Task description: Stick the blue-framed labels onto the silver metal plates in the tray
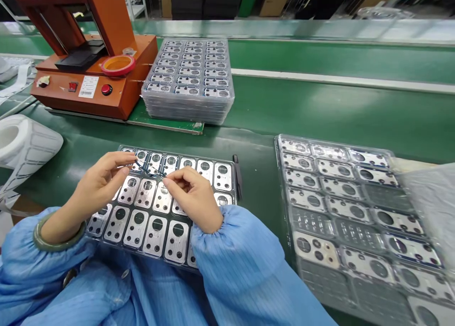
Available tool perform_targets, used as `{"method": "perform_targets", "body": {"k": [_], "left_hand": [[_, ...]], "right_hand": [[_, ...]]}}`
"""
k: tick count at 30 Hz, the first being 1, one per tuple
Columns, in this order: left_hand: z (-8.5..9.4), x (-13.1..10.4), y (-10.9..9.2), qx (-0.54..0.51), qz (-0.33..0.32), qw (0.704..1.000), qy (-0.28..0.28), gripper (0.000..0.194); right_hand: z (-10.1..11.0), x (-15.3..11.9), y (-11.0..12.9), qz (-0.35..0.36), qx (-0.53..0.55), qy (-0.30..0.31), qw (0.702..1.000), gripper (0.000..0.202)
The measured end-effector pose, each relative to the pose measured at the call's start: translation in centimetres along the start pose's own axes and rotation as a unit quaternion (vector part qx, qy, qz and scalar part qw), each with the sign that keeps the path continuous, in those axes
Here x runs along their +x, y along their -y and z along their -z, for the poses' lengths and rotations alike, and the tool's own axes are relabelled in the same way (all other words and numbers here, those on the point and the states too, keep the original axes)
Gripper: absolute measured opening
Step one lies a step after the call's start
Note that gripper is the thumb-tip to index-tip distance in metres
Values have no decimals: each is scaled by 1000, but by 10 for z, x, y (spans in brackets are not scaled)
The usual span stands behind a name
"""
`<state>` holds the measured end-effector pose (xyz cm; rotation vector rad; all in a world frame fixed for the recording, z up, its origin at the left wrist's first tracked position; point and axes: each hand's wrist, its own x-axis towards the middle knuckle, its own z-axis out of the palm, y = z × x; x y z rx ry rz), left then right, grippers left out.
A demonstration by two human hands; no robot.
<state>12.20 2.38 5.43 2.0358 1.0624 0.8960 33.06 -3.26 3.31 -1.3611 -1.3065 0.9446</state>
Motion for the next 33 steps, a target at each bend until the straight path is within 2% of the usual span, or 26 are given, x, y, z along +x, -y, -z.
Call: {"method": "perform_targets", "body": {"k": [3, 5, 7, 9, 12, 15, 23, 27, 33], "left_hand": [[-1, 0, -6, -53, 16, 998, -10, 36], [-3, 1, -8, -109, 45, 993, -22, 50], [-3, 5, -10, -143, 82, 986, -24, 57], [-2, 10, -11, -148, 119, 981, 23, 47], [1, 18, -14, -142, 162, 967, 138, 32], [-1, 23, -18, -138, 179, 958, 179, 27], [-4, 27, -18, -117, 193, 954, 197, 20], [-2, 28, -24, -101, 205, 955, 188, 20], [-13, 43, -38, -90, 187, 961, 181, 21]], "right_hand": [[-1, -1, 2, -10, 12, 9, 1000, 16], [0, -1, 3, -24, 26, 3, 999, 18], [3, 0, 4, -57, 51, 5, 997, 21], [5, 1, 5, -94, 88, 19, 991, 25], [8, 2, 5, -127, 141, 42, 981, 28], [8, 2, 4, -136, 163, 51, 976, 28], [7, 2, 7, -152, 136, 74, 976, 35], [13, 2, 13, -167, 126, 98, 973, 39], [31, 9, 22, -140, 88, 60, 984, 29]]}}
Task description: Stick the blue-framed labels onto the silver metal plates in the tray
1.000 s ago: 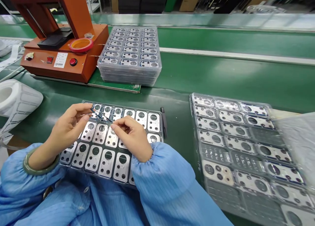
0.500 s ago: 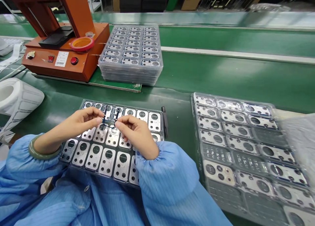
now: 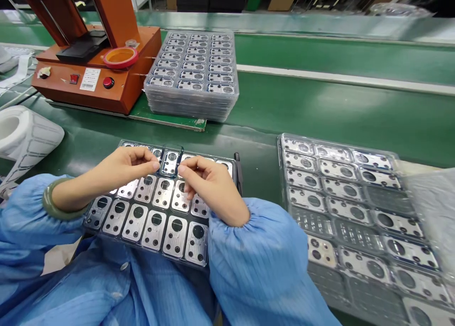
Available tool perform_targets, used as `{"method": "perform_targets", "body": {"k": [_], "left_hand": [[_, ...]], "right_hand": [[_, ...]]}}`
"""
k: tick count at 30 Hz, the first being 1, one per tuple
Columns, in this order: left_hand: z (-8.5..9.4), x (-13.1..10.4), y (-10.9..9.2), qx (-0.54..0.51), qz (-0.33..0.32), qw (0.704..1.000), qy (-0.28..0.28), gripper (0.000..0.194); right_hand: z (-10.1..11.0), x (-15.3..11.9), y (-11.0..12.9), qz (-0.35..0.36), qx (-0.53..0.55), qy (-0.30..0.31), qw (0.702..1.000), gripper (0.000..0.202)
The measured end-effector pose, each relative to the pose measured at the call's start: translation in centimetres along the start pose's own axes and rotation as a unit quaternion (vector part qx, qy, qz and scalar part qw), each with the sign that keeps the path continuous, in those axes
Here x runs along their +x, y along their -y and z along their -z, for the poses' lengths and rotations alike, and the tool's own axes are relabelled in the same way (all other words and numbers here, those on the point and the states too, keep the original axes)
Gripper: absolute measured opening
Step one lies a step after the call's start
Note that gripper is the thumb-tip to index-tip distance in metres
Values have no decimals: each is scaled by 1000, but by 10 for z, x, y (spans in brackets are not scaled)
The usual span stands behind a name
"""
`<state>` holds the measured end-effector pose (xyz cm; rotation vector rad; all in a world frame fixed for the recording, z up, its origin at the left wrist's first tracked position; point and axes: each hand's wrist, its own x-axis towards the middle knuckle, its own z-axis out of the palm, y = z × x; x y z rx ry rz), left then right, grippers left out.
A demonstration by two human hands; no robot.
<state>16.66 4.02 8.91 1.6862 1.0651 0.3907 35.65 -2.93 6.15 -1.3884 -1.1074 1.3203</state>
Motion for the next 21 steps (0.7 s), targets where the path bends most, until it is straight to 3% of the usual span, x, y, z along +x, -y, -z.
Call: {"method": "perform_targets", "body": {"k": [5, 9, 15, 21], "left_hand": [[-18, 31, 8, 16, 2, 1000, 13, 18], [-34, 48, 23, 33, -22, 999, 18, 17], [-45, 53, 35, 116, -103, 988, -23, 19], [-49, 51, 37, 125, -82, 989, -8, 16]], "right_hand": [[14, 10, -15, -19, -73, -22, 997, 31], [24, 14, -30, 32, -150, -89, 984, 28], [21, 14, -41, 39, -180, -116, 976, 23], [15, 15, -44, 13, -184, -137, 973, 21]]}}
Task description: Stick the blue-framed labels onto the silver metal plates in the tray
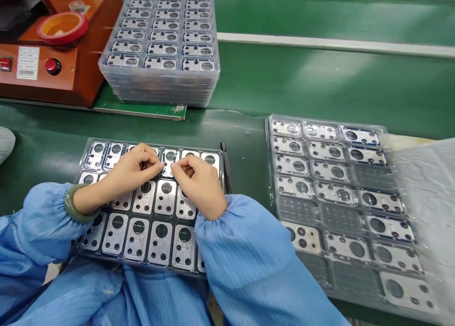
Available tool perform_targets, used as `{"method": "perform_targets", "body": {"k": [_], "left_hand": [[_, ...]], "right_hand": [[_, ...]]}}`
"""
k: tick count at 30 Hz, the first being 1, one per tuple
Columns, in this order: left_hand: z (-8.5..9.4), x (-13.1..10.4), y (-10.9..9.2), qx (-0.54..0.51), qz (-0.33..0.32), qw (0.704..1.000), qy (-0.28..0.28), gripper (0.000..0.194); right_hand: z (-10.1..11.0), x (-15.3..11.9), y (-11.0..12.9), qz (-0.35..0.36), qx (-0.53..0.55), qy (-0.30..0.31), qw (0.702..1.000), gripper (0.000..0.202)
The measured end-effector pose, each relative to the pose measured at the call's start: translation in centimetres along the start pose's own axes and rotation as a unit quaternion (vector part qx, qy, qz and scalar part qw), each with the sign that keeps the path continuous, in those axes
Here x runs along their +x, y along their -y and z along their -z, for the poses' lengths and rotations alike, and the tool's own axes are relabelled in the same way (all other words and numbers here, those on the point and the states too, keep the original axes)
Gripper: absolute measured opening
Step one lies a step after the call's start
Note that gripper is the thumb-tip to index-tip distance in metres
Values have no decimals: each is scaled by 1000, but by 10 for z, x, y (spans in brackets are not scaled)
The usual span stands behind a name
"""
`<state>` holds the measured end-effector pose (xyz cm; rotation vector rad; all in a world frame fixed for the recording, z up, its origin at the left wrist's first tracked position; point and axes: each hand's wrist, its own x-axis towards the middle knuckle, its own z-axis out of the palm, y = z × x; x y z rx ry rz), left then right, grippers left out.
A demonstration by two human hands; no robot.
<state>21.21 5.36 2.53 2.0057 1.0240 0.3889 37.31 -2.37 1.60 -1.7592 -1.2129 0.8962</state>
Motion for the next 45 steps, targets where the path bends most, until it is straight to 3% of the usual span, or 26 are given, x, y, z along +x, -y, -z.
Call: {"method": "perform_targets", "body": {"k": [27, 45], "left_hand": [[-2, -1, -3, 54, 7, 998, -17, 15], [-2, -1, 2, 84, -23, 996, -8, 8]], "right_hand": [[-2, 0, 1, -5, -4, -7, 1000, 18], [-4, 0, -2, 14, -36, -16, 999, 16]]}}
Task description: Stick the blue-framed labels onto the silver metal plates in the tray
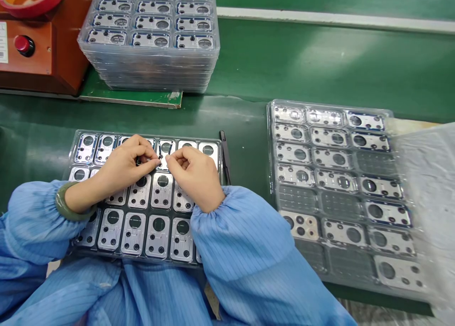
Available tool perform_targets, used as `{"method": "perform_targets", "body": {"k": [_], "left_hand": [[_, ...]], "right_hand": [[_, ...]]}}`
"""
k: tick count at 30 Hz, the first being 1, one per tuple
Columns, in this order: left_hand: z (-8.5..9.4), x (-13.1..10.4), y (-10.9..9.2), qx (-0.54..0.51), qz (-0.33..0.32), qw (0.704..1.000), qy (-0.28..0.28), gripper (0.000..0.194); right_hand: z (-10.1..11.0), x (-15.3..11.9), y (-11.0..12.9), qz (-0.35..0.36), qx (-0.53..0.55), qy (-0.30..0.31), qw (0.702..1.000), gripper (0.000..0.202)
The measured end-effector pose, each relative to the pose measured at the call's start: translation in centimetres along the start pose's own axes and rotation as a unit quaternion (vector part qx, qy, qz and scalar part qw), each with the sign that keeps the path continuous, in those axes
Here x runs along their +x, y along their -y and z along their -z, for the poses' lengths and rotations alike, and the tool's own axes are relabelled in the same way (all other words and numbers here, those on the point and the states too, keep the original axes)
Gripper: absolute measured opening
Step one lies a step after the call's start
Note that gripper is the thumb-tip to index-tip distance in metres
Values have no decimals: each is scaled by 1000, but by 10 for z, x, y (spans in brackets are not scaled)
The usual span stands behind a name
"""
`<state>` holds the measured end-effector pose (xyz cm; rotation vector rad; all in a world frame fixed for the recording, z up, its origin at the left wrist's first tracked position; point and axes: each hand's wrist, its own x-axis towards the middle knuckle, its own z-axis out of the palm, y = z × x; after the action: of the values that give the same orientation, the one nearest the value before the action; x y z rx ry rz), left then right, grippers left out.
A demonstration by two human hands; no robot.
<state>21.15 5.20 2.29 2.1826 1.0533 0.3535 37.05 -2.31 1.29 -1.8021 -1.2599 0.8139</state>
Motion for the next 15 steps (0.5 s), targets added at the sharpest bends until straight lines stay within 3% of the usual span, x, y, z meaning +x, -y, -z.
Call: {"method": "perform_targets", "body": {"k": [15], "left_hand": [[1, -3, 2, 40, -26, 999, 15, 6]], "right_hand": [[3, -3, 2, 69, -55, -3, 996, 13]]}}
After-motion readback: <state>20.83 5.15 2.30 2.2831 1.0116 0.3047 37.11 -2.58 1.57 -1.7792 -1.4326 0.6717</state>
